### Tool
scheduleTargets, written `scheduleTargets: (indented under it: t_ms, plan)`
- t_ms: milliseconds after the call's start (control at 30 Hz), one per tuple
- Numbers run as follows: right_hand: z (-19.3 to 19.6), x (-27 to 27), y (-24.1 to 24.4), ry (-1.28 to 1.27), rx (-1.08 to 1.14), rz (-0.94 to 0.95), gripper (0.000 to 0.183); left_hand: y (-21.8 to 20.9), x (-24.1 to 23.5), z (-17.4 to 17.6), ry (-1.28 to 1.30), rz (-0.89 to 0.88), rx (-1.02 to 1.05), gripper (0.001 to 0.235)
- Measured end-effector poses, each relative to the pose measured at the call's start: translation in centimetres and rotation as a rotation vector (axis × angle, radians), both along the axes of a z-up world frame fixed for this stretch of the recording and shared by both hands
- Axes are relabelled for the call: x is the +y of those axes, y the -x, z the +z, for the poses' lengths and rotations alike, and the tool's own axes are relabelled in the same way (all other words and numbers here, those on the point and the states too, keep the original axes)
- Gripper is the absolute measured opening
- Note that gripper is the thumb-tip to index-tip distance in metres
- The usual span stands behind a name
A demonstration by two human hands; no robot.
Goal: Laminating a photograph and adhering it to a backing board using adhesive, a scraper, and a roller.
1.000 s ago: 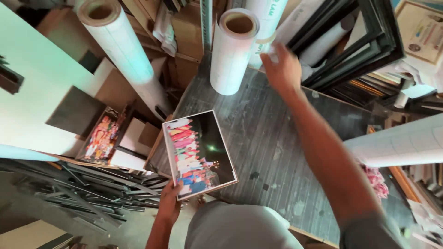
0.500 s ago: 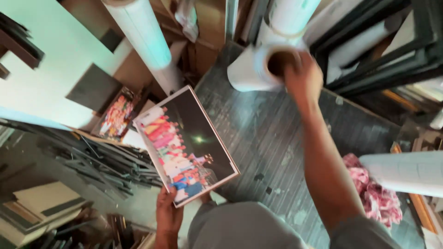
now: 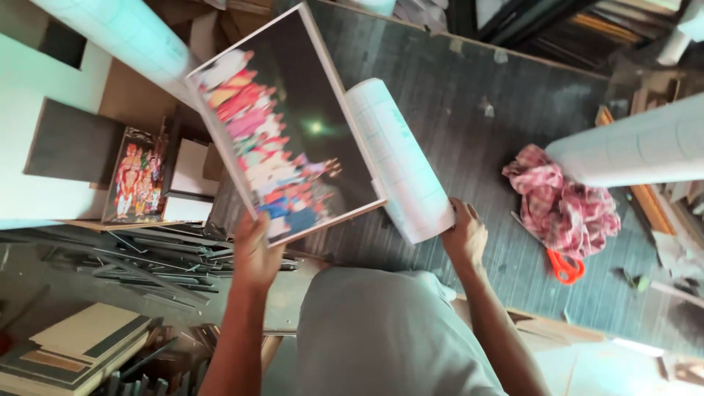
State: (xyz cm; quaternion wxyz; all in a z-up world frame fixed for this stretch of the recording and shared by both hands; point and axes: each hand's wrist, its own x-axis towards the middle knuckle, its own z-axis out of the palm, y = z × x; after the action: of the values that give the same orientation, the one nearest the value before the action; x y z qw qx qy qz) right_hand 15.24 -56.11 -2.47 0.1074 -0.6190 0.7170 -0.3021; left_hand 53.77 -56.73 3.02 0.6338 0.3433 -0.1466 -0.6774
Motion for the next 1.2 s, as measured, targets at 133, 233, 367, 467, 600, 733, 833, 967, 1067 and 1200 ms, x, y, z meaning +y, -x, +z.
scheduleTargets:
  t_ms: [133,233,367,467,600,733,833,967,1067,1200]
  plan:
    - [2.6,0.6,2.2,-0.354,0.184,-0.056,0.041,4.2,-1.7,-1.1,0.058,-0.052,0.081,0.039]
    - [6.6,0.4,2.3,-0.251,0.356,0.090,0.049,8.4,-3.3,-0.5,0.025,-0.078,0.150,0.038]
    - [11.6,-0.3,-1.3,-0.338,-0.678,0.217,0.048,13.5,-5.0,-0.5,0.065,-0.185,0.187,0.034]
    - [9.9,-0.5,-2.5,-0.178,-1.435,0.332,0.025,16.7,-5.4,0.1,0.099,-0.264,0.140,0.034]
    - [7.9,-0.5,-0.7,0.118,-1.877,-0.061,0.015,18.3,-5.9,-1.8,0.177,-0.448,-0.189,0.034]
    - [6.8,1.5,3.2,0.090,-1.857,-0.152,0.016,16.7,-6.7,-2.2,0.463,-0.195,-0.971,0.032]
    - [4.2,3.8,7.0,0.097,-1.811,-0.142,0.012,15.7,-6.7,-5.1,0.145,0.249,-1.639,0.066]
    - [4.7,3.3,7.6,0.113,-1.859,-0.080,0.017,14.6,-7.1,-10.9,-0.209,0.005,-1.792,0.057]
    - [4.2,2.5,8.4,0.128,-1.878,-0.054,0.021,14.9,-6.7,-10.9,-0.337,-0.203,-1.655,0.039]
    - [5.9,0.5,6.0,0.115,-1.876,-0.020,0.033,14.0,-7.4,-9.0,-0.152,-0.076,-1.504,0.032]
